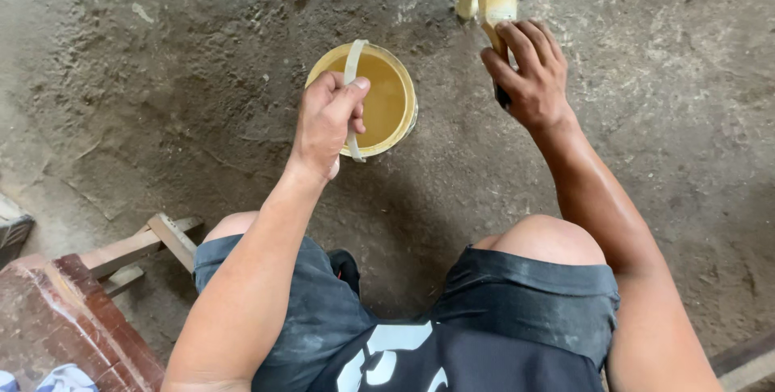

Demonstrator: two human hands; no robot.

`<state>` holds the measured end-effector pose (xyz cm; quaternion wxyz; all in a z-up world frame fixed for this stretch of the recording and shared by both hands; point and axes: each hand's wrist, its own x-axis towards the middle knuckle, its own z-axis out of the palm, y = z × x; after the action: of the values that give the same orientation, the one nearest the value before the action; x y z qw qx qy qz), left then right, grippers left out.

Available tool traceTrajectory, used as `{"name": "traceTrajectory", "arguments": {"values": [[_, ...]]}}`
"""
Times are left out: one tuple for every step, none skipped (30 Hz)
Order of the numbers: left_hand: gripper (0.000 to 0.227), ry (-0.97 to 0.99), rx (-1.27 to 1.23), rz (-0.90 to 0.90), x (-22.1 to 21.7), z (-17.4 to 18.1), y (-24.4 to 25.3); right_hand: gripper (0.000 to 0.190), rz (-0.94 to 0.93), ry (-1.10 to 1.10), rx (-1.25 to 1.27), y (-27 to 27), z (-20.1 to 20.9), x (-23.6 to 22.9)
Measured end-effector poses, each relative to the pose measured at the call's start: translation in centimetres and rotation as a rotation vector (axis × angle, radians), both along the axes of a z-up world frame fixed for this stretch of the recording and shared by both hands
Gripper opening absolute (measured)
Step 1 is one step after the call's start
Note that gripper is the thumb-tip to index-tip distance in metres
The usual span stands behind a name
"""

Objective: The person paints a white wooden table with a yellowish liquid using a paintbrush. They repeatedly dip the brush into a bucket and apply the liquid to the table's legs and underside.

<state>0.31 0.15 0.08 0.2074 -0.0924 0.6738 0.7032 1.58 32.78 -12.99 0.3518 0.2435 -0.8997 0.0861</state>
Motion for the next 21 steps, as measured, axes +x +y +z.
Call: {"name": "traceTrajectory", "arguments": {"values": [[0.024,0.011,-0.003,-0.003,0.0,-0.1,0.0,0.021,-0.033,-0.111,0.057,-0.2,-1.5,-0.5],[0.024,0.02,-0.004,-0.012,0.0,-0.2,0.2,0.025,-0.07,-0.225,0.117,-0.5,-3.3,-1.5],[0.025,0.016,-0.007,-0.015,0.0,-0.4,0.3,0.029,-0.105,-0.338,0.178,-0.7,-4.8,-1.7],[0.025,0.016,-0.01,-0.01,0.0,-0.4,0.3,0.026,-0.109,-0.466,0.245,-1.3,-6.2,-1.7],[0.026,0.017,-0.014,-0.005,0.0,-0.4,0.2,0.024,-0.111,-0.593,0.312,-2.6,-7.5,-1.6],[0.026,0.018,-0.017,-0.004,0.1,-0.3,0.2,0.024,-0.113,-0.717,0.385,-3.8,-8.4,-1.8],[0.025,0.019,-0.021,-0.003,0.1,-0.3,0.1,0.025,-0.096,-0.642,0.35,-5.3,-9.2,-2.1],[0.025,0.016,-0.026,-0.005,0.2,-0.4,0.1,0.026,-0.081,-0.572,0.313,-6.8,-9.9,-2.0],[0.026,0.012,-0.004,-0.003,0.3,-0.5,0.3,0.027,-0.065,-0.503,0.275,-7.6,-10.3,-2.0],[0.027,0.009,0.011,0.0,0.4,-0.6,0.3,0.028,-0.094,-0.507,0.275,-7.5,-10.5,-2.8],[0.028,0.005,0.026,0.004,0.5,-0.7,0.3,0.028,-0.123,-0.511,0.274,-7.2,-10.6,-4.3],[0.027,0.014,0.009,0.001,0.7,-0.8,0.2,0.029,-0.159,-0.526,0.276,-7.1,-10.7,-4.5],[0.027,0.022,-0.009,-0.002,0.8,-0.8,0.0,0.026,-0.146,-0.557,0.348,-7.7,-10.8,-3.9],[0.027,0.046,-0.02,-0.01,0.5,-0.7,0.1,0.024,-0.142,-0.572,0.425,-8.1,-10.6,-4.2],[0.027,0.028,-0.021,-0.006,0.6,-0.6,0.3,0.021,-0.138,-0.588,0.501,-8.2,-10.1,-4.4],[0.027,0.014,-0.025,0.0,0.6,-0.3,0.2,0.022,-0.147,-0.565,0.488,-7.8,-9.4,-4.7],[0.027,0.0,-0.03,0.005,0.4,-0.1,0.2,0.024,-0.155,-0.541,0.475,-7.1,-8.8,-4.8],[0.028,0.004,-0.021,-0.004,0.6,-0.2,0.1,0.027,-0.154,-0.533,0.465,-6.5,-8.6,-3.9],[0.028,0.008,-0.012,-0.013,0.6,-0.2,0.0,0.031,-0.154,-0.55,0.343,-6.1,-8.6,-3.1],[0.028,0.019,-0.001,-0.021,0.4,-0.3,0.0,0.035,-0.157,-0.559,0.222,-5.4,-8.6,-2.8],[0.028,0.015,-0.014,-0.015,0.4,-0.3,0.0,0.04,-0.158,-0.567,0.101,-4.6,-8.8,-2.5]]}}
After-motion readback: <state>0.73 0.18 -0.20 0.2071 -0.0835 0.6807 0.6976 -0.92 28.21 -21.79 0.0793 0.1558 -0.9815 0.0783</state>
